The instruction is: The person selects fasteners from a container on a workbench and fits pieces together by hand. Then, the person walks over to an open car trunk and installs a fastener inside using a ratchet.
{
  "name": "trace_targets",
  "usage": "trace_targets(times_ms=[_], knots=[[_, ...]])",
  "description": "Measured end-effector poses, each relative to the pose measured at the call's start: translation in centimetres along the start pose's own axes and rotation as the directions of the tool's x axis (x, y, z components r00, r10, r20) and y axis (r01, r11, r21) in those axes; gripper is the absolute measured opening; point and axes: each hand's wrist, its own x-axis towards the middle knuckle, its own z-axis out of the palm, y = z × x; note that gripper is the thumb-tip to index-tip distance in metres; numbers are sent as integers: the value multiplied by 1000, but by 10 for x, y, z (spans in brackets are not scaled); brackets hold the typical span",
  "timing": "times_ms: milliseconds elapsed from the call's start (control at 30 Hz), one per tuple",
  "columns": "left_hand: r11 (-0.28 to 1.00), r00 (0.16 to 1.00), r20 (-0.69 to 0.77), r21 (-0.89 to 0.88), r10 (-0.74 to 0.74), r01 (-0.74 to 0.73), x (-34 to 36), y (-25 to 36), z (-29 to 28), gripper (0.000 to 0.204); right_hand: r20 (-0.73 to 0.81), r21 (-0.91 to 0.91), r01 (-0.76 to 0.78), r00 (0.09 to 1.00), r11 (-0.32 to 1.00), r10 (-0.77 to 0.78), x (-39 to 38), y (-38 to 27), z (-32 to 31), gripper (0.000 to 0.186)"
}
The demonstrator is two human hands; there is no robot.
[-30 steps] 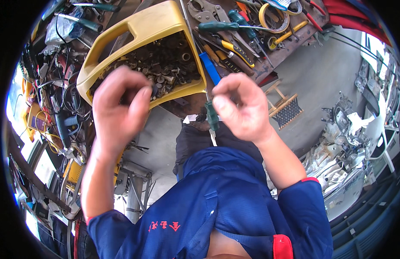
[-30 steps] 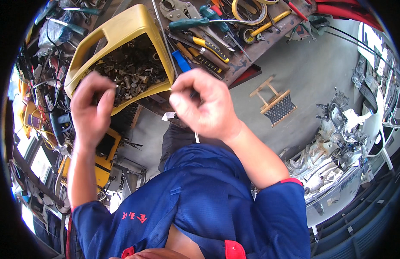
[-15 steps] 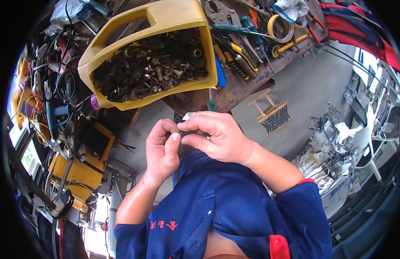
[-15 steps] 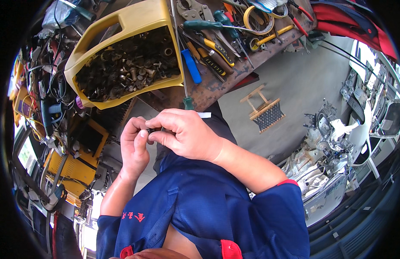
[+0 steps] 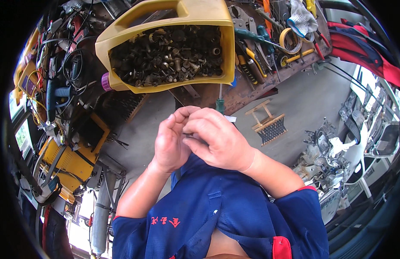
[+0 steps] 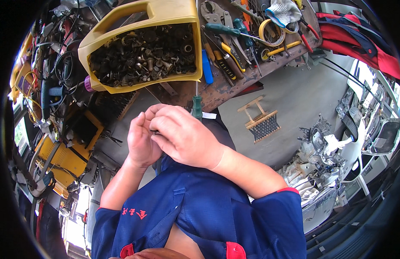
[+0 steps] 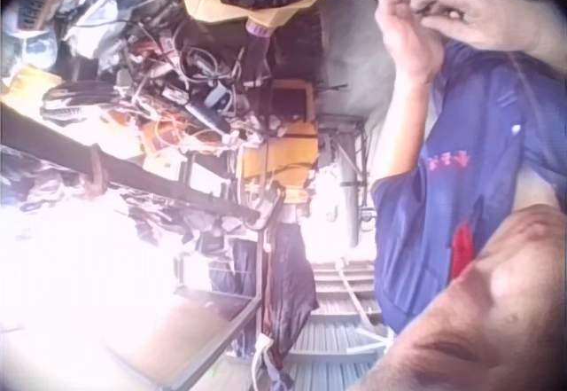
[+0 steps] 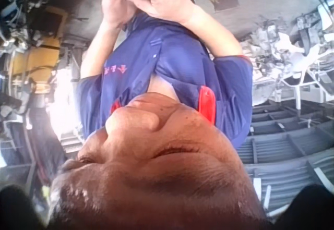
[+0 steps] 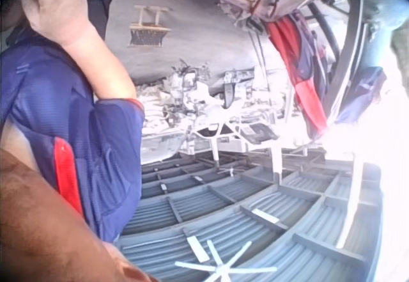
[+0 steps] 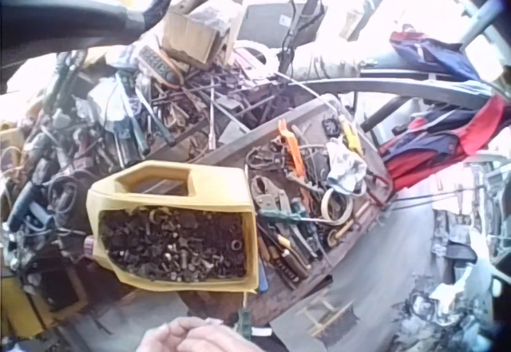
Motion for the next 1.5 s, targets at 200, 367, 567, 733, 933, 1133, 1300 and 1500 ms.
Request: trace_targets(times_ms=[200, 367, 567, 733, 933, 1133, 1300, 1500], knots=[[990, 986, 134, -111, 101, -87, 1, 3, -23, 56, 77, -202, 196, 980, 960, -184, 2, -9, 21, 31], [988, 986, 115, -113, 119, -106, -5, 7, -33, 43, 136, -191, 225, 970, 955, -201, 4, -12, 27, 32], [996, 991, 122, -78, 57, -48, -13, 6, -44, 47, 178, -361, 226, 969, 905, -172, 15, -9, 22, 30], [999, 1000, 0, -42, 27, -27, -21, 7, -33, 49, 135, -348, 195, 978, 917, -157, 17, 0, 26, 26], [991, 992, 79, 91, 94, -101, -25, 8, -44, 50, 22, -368, 155, 987, 917, -157, 18, -2, 32, 26], [987, 989, 124, 123, 86, -101, -28, 21, -37, 45, 50, -402, 150, 989, 903, -142, 26, -4, 23, 28], [954, 985, -20, 254, 170, -159, -24, 20, -49, 31, 101, -312, 188, 981, 931, -165, 33, -5, 15, 26], [949, 979, -21, 251, 205, -193, -15, 30, -38, 24, -164, -832, -70, 979, 551, -122, 82, 23, -54, 6]])
